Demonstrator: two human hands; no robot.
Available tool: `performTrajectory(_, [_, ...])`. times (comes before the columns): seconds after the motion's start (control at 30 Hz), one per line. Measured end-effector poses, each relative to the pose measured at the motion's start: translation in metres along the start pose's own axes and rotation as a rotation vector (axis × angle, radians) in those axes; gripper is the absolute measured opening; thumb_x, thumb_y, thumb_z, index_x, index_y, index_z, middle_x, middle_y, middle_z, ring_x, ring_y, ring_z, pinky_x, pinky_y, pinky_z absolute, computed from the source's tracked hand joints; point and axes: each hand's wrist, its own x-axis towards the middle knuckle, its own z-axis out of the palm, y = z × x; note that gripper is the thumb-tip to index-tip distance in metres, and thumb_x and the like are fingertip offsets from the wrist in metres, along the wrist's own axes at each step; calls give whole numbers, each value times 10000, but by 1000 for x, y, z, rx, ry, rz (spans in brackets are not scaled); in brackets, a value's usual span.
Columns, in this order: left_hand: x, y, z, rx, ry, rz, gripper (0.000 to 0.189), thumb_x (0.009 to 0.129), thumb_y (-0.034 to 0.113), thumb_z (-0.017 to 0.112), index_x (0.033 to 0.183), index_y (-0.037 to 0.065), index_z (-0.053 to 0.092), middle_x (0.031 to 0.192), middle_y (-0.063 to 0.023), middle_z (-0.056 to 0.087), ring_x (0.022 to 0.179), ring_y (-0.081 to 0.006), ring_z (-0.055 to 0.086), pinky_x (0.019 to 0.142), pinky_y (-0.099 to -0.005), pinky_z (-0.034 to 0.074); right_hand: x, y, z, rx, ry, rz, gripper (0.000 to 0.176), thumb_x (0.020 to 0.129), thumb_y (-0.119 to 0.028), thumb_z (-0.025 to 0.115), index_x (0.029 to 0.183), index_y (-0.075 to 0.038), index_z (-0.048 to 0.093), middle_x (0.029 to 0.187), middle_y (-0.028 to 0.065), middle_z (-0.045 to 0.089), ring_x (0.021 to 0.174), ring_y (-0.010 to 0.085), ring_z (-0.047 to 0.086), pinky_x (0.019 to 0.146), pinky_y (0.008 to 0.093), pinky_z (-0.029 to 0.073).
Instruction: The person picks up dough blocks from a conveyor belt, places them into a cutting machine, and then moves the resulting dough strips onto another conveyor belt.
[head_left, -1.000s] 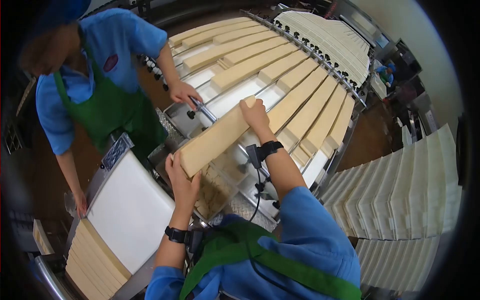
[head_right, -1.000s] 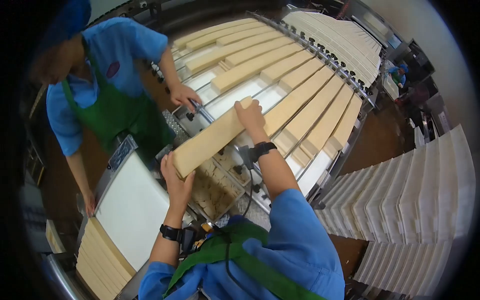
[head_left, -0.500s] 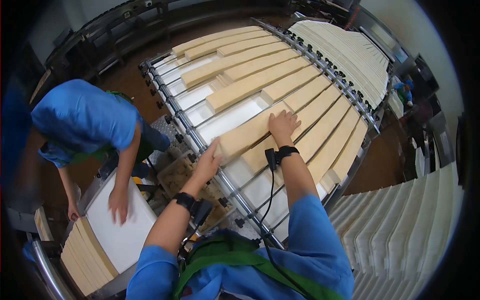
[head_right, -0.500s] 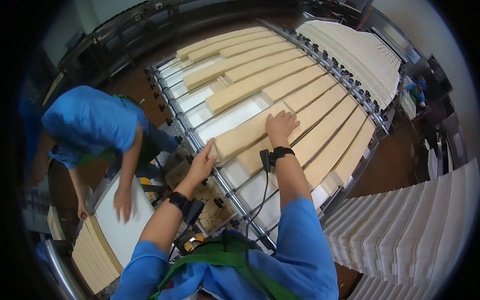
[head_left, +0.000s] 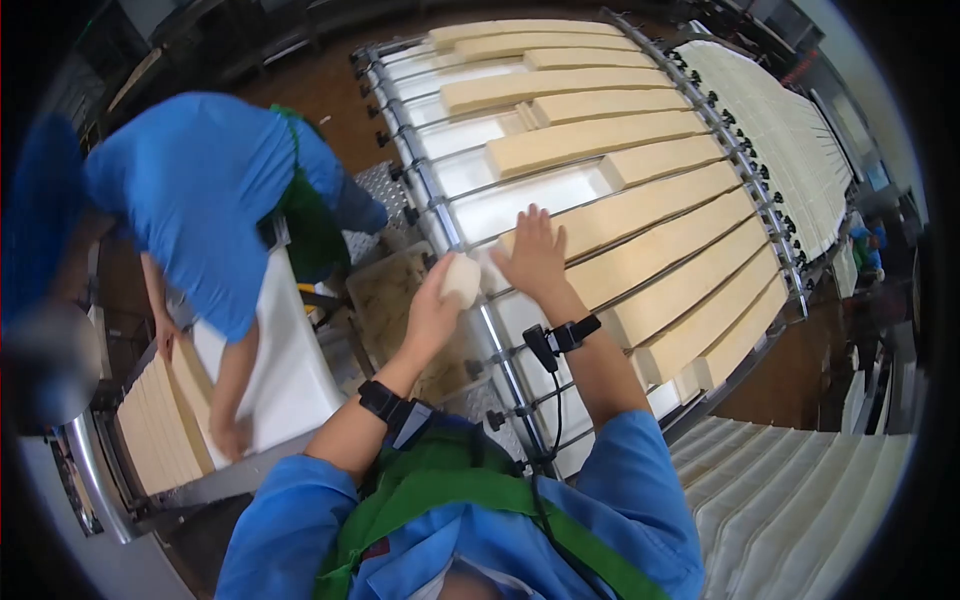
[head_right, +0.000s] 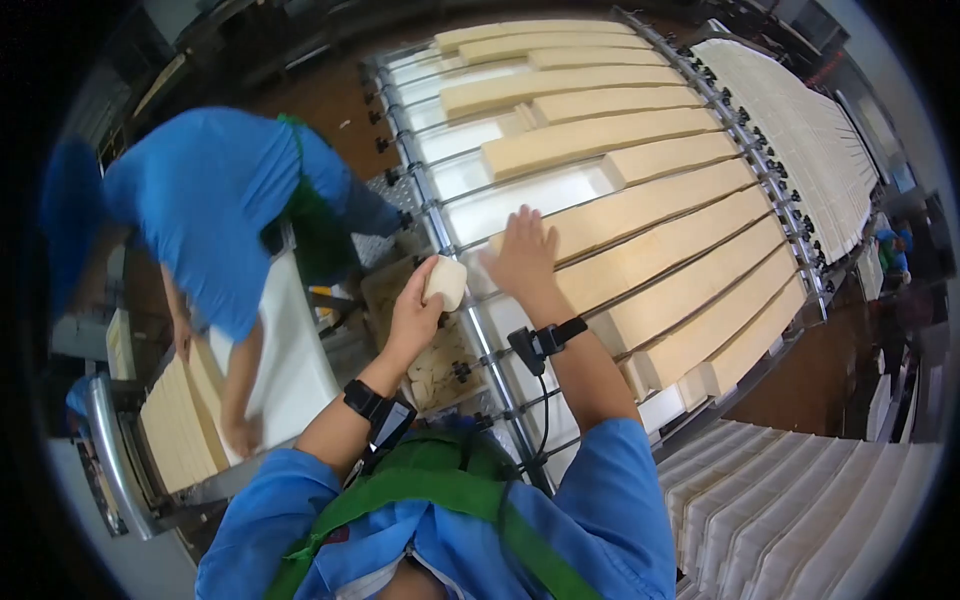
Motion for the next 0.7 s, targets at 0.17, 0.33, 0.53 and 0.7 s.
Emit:
performTrajectory(0.17, [-58, -6, -50, -71, 68, -27, 546, 823, 8, 478, 1361, 36, 387, 1322, -174, 465, 1238, -256, 442, 1025, -307, 331, 1, 2, 18, -202, 11, 59, 721, 840, -421, 478, 1395, 6, 306, 1482, 207, 223, 1386, 347, 168, 1066, 570, 184])
performTrajectory(0.33, [-108, -20, -110, 322, 139, 20, 454, 871, 10, 507, 1320, 41, 442, 1334, -119, 420, 1180, -200, 462, 956, -300, 389, -3, -10, 2, -45, 24, 102, 807, 849, -522, 490, 1421, -12, 234, 1491, 218, 177, 1383, 391, 137, 1067, 590, 152])
performTrajectory(0.53, [-180, -26, -186, -48, 483, -67, 199, 928, 21, 470, 1107, -4, 553, 1004, -56, 592, 836, -119, 590, 779, -250, 474, -43, -75, -1, 76, 69, -159, 705, 829, -456, 571, 1366, -58, 347, 1427, 227, 291, 1329, 431, 223, 1012, 597, 217])
performTrajectory(0.7, [-235, -57, -271, 14, 929, -103, 235, 909, 10, 457, 1127, -6, 545, 1004, -59, 587, 847, -104, 565, 761, -227, 460, -56, -168, 2, 443, 10, -592, 370, 808, -275, 629, 1081, -27, 599, 1147, 195, 567, 1113, 381, 494, 926, 461, 371])
